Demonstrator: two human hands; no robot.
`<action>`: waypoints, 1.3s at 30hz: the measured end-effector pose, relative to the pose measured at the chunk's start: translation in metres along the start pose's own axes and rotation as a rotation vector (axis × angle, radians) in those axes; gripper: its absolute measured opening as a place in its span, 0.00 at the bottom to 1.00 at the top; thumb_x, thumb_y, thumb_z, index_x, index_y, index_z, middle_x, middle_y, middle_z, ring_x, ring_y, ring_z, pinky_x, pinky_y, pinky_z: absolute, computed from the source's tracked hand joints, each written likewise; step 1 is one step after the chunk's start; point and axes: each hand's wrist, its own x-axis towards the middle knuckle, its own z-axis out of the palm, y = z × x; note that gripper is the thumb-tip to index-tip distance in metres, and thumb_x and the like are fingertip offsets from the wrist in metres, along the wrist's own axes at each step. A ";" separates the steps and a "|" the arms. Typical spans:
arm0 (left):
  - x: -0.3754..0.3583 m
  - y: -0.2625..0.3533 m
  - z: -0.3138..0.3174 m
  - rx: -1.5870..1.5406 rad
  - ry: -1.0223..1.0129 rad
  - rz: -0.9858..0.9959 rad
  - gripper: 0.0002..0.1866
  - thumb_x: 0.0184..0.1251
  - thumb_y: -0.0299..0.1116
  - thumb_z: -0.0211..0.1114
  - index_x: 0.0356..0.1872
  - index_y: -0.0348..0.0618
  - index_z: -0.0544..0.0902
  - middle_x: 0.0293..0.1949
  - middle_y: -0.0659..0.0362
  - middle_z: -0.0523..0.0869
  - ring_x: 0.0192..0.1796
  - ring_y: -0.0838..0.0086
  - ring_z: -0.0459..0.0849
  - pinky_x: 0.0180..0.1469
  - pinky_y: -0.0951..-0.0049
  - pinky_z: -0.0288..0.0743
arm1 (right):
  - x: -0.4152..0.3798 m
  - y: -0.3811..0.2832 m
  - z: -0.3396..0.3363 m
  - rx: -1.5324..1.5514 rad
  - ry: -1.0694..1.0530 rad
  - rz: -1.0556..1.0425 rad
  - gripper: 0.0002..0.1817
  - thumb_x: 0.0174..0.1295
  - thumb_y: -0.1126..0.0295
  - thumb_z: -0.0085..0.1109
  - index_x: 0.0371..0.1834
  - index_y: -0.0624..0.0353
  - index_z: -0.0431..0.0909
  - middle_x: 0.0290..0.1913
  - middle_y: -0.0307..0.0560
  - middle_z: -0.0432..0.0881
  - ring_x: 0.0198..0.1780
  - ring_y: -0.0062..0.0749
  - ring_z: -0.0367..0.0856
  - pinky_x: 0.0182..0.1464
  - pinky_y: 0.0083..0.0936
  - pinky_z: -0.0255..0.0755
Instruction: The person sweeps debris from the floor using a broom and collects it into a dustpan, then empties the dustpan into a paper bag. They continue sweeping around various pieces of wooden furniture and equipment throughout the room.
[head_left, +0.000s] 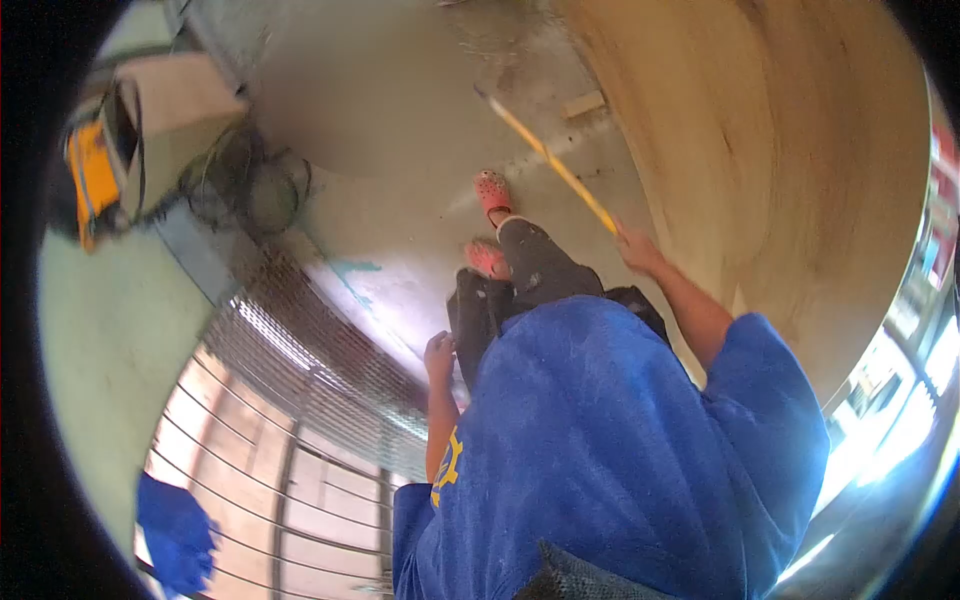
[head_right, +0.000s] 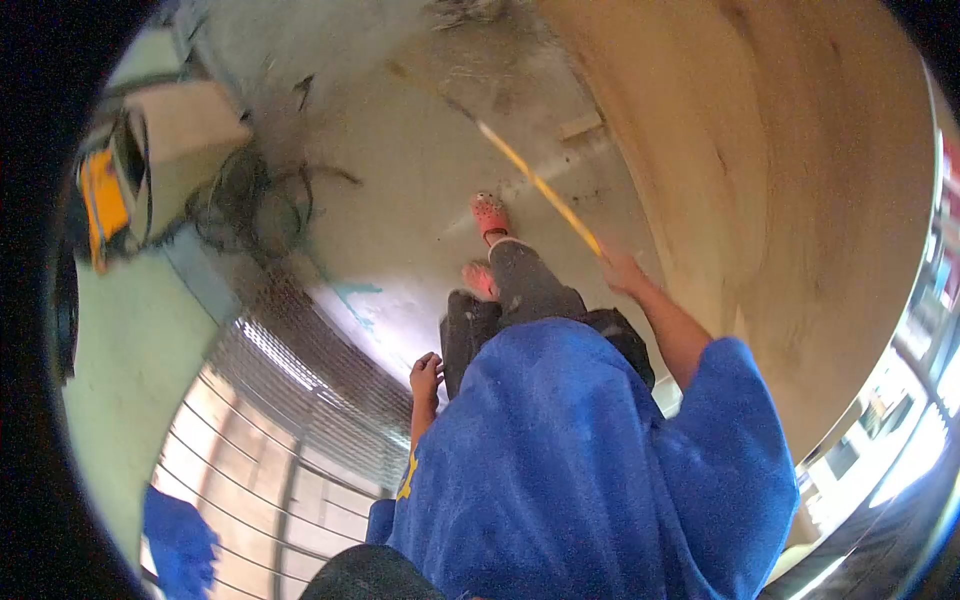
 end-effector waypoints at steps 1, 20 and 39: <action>0.005 0.020 -0.003 -0.028 0.008 -0.008 0.19 0.58 0.34 0.59 0.49 0.33 0.74 0.39 0.50 0.80 0.37 0.72 0.79 0.36 0.75 0.73 | -0.052 0.055 0.030 0.001 0.066 0.011 0.26 0.60 0.59 0.46 0.62 0.55 0.61 0.50 0.62 0.73 0.50 0.52 0.74 0.50 0.38 0.67; 0.163 0.356 -0.157 0.673 -0.062 0.387 0.17 0.57 0.32 0.61 0.44 0.29 0.77 0.38 0.53 0.82 0.37 0.74 0.80 0.39 0.76 0.73 | 0.264 -0.251 -0.134 0.705 0.308 0.540 0.09 0.47 0.69 0.51 0.25 0.64 0.76 0.21 0.51 0.77 0.22 0.36 0.76 0.24 0.35 0.69; 0.124 0.324 -0.129 0.756 -0.008 0.537 0.16 0.58 0.36 0.59 0.42 0.32 0.79 0.38 0.51 0.83 0.41 0.70 0.80 0.45 0.73 0.71 | -0.026 -0.169 0.086 0.879 0.397 0.738 0.10 0.54 0.66 0.52 0.35 0.58 0.76 0.13 0.42 0.70 0.12 0.27 0.69 0.13 0.27 0.60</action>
